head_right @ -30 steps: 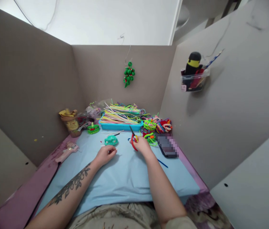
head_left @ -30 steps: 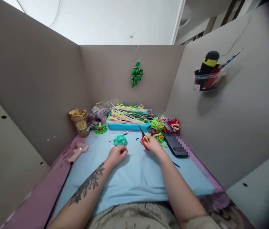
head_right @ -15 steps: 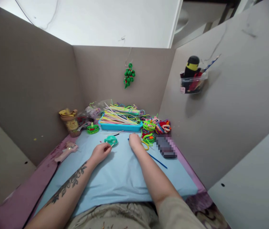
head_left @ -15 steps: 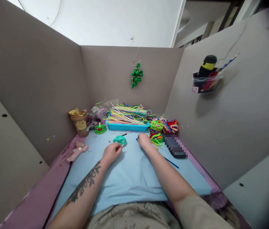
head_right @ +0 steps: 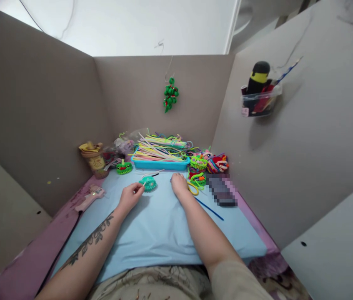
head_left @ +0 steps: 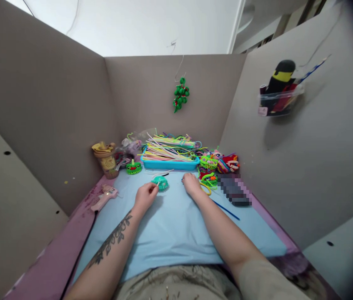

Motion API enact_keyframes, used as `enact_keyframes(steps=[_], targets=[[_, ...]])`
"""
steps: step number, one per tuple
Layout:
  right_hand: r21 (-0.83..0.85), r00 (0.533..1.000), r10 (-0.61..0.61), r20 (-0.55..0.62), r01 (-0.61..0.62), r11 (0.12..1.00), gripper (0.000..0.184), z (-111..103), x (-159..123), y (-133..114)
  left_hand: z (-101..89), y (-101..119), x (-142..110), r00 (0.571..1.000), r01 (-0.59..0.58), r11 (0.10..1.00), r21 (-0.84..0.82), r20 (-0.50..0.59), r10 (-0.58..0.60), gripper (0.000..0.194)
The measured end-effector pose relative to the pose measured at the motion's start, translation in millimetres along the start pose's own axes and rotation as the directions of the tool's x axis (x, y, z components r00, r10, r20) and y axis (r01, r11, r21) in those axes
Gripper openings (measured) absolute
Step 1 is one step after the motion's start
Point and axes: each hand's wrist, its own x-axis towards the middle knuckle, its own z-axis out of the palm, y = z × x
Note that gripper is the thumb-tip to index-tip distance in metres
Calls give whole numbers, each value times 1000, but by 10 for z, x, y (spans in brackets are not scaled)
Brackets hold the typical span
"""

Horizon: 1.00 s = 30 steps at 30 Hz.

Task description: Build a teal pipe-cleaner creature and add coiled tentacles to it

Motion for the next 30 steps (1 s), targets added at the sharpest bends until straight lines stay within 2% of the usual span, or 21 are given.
enact_keyframes(steps=[2, 3, 4, 6, 8, 9, 11, 13, 16, 19, 21, 23, 25, 30], targets=[[71, 997, -17, -78, 22, 997, 16, -27, -16, -19, -14, -6, 39, 991, 128, 960, -248, 5, -130, 18], [133, 992, -27, -126, 44, 990, 14, -39, -25, -36, -28, -12, 63, 976, 208, 894, -396, 31, -213, 19], [210, 984, -39, -172, 76, 975, 13, -47, -35, -58, -48, -22, 87, 954, 283, 791, -542, 71, -292, 20], [373, 969, -66, -237, 153, 915, 12, -46, -65, -124, -105, -47, 134, 902, 365, 525, -769, 151, -405, 19], [498, 961, -114, -252, 229, 836, 13, -24, -112, -216, -174, -71, 170, 862, 368, 306, -878, 198, -468, 16], [547, 957, -148, -248, 264, 795, 14, -7, -142, -267, -205, -78, 180, 850, 362, 241, -900, 212, -483, 13], [624, 946, -224, -233, 322, 712, 15, 23, -207, -371, -246, -75, 186, 845, 356, 183, -916, 232, -482, 10], [683, 930, -291, -224, 363, 634, 15, 34, -273, -462, -244, -50, 168, 872, 351, 188, -917, 248, -421, 9], [739, 911, -319, -260, 401, 542, 14, -7, -359, -559, -158, 13, 104, 917, 351, 275, -895, 269, -294, 14], [720, 874, -293, -388, 485, 496, 13, -84, -444, -623, -30, 71, 20, 907, 415, 423, -806, 332, -258, 28], [666, 825, -297, -481, 564, 487, 12, -119, -505, -658, 32, 98, -26, 891, 453, 527, -720, 387, -236, 34], [610, 778, -319, -541, 624, 488, 10, -127, -562, -689, 52, 117, -52, 876, 464, 589, -661, 439, -198, 37], [577, 754, -336, -564, 651, 493, 9, -115, -606, -716, 38, 130, -60, 865, 471, 601, -646, 471, -171, 40], [579, 753, -327, -571, 651, 491, 11, -71, -636, -745, -14, 129, -53, 847, 495, 574, -652, 510, -151, 40]])
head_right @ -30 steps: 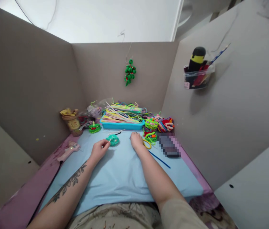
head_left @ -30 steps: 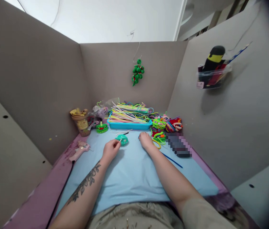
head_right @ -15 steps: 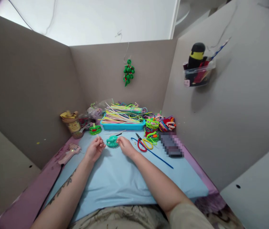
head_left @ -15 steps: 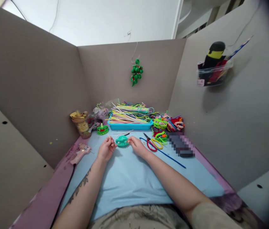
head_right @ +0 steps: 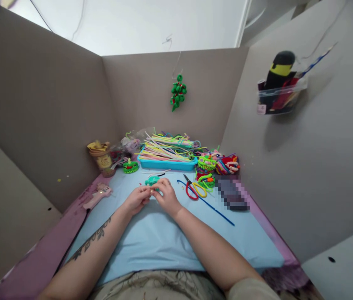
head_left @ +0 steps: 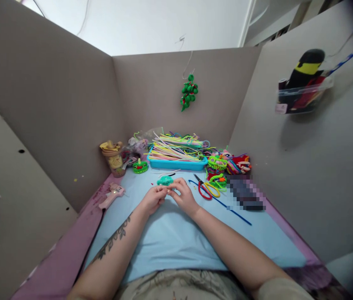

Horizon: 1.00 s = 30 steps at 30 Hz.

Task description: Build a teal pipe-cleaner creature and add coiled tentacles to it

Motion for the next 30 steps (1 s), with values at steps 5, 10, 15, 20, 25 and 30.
enact_keyframes(steps=[5, 10, 15, 20, 25, 30], targets=[[-86, 998, -63, -27, 61, 994, 8, 3, -5, 22, 10, -25, 11, 999, -38, 999, 21, -28, 39, 43], [-157, 992, -125, -26, 120, 980, 13, -5, 0, 14, 7, -24, 17, 996, -58, 996, 62, -58, 61, 46], [-190, 993, -114, -9, 110, 976, 16, -9, 1, -21, -11, -13, 0, 999, -9, 999, 43, -31, 11, 46], [-191, 995, -99, 0, 97, 977, 17, 6, -12, -19, -18, -14, -9, 999, 38, 999, 7, -23, -38, 43], [-140, 997, -73, -17, 69, 988, 15, 16, -7, 31, -12, -10, 2, 999, 9, 1000, 28, -33, -8, 41], [-130, 996, -58, -63, 49, 990, 10, 10, -10, 59, -1, 2, 0, 999, -13, 999, 34, -41, 15, 40]])
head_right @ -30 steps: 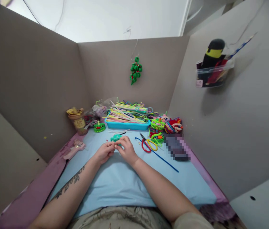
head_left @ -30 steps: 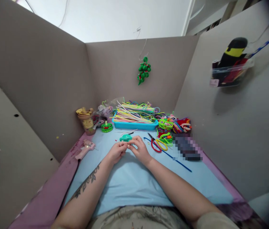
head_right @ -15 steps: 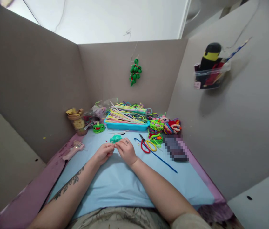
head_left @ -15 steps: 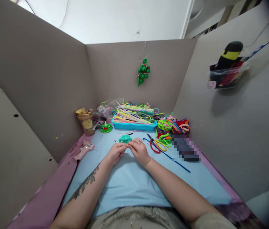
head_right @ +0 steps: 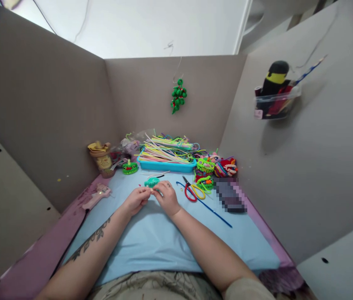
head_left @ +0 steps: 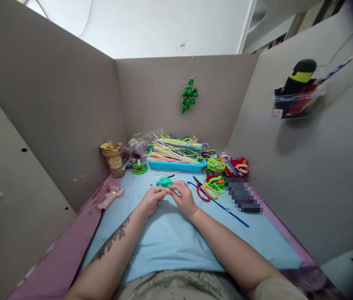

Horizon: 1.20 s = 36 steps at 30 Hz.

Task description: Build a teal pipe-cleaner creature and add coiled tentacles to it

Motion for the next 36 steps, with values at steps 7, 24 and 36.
enact_keyframes(steps=[7, 24, 36], targets=[[43, 999, -4, 43, 2, 999, 11, -2, -8, -34, -32, -29, 8, 1000, 27, 1000, -12, -11, -27, 39], [256, 973, 107, 207, -159, 954, 15, -49, 66, -42, -46, -34, 37, 999, 37, 997, 62, 11, -38, 52], [126, 964, 100, 246, -134, 983, 13, -150, 99, 15, -52, -43, 43, 999, 51, 998, -31, 2, -51, 44]])
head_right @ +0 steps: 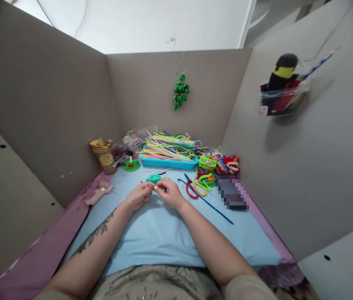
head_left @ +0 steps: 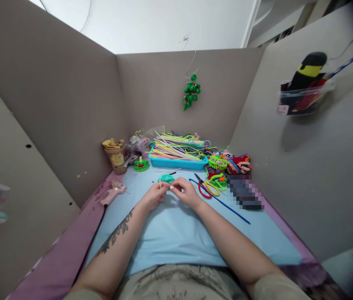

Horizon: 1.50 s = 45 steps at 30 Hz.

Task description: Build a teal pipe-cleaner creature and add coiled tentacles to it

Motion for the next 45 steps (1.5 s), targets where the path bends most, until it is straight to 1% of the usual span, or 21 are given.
enact_keyframes(steps=[2, 4, 6, 7, 9, 12, 14, 17, 19, 22, 26, 30, 32, 37, 42, 45], targets=[[-98, 996, -24, 91, 33, 995, 8, -61, -6, 99, -22, 18, 12, 997, -27, 997, -78, -78, 21, 46], [-191, 973, -38, 226, 83, 978, 5, -115, -21, 201, -39, 30, 24, 989, -45, 990, -132, -148, 25, 48], [-246, 951, -24, 307, 104, 964, 7, -144, -36, 265, -40, 31, 29, 984, -45, 994, -102, -177, 26, 47], [-255, 950, -20, 311, 103, 961, 8, -148, -39, 274, -34, 28, 28, 984, -37, 998, -59, -178, 26, 45], [-241, 968, -34, 249, 96, 966, 9, -132, -37, 250, -13, 20, 18, 987, -13, 999, 49, -160, 20, 43], [-176, 992, -76, 104, 94, 980, 11, -65, -26, 158, 18, 17, -2, 996, 14, 988, 151, -93, 0, 43], [-135, 994, -95, 47, 101, 986, 14, -9, -23, 110, 28, 21, -10, 998, 16, 989, 150, -62, -7, 44], [-109, 995, -103, 6, 103, 989, 19, 60, -29, 100, 30, 28, -9, 997, 25, 995, 98, -70, -18, 42], [-103, 995, -102, -3, 101, 990, 23, 86, -33, 121, 26, 26, -4, 997, 30, 997, 73, -77, -24, 41], [-92, 994, -106, -1, 105, 990, 27, 103, -36, 153, 23, 18, 3, 998, 40, 998, 53, -59, -37, 40], [-73, 995, -95, -3, 95, 993, 29, 121, -40, 164, 32, 27, 0, 999, 32, 999, 34, -42, -31, 38], [-52, 997, -67, -43, 65, 997, 31, 139, -40, 147, 60, 55, -8, 999, 17, 1000, 19, -52, -16, 38], [-50, 997, -53, -60, 50, 998, 29, 143, -37, 134, 73, 61, -11, 999, 13, 1000, 15, -51, -12, 39], [-44, 997, -37, -72, 33, 998, 11, 145, -35, 104, 83, 42, -14, 999, 21, 1000, 13, -38, -21, 41], [-9, 998, -17, -56, 16, 1000, 10, 132, -31, 97, 65, 32, -16, 997, 45, 999, -11, -56, -46, 42], [10, 997, -13, -70, 14, 1000, 11, 125, -29, 114, 51, 26, -13, 997, 57, 998, -15, -49, -58, 40]])
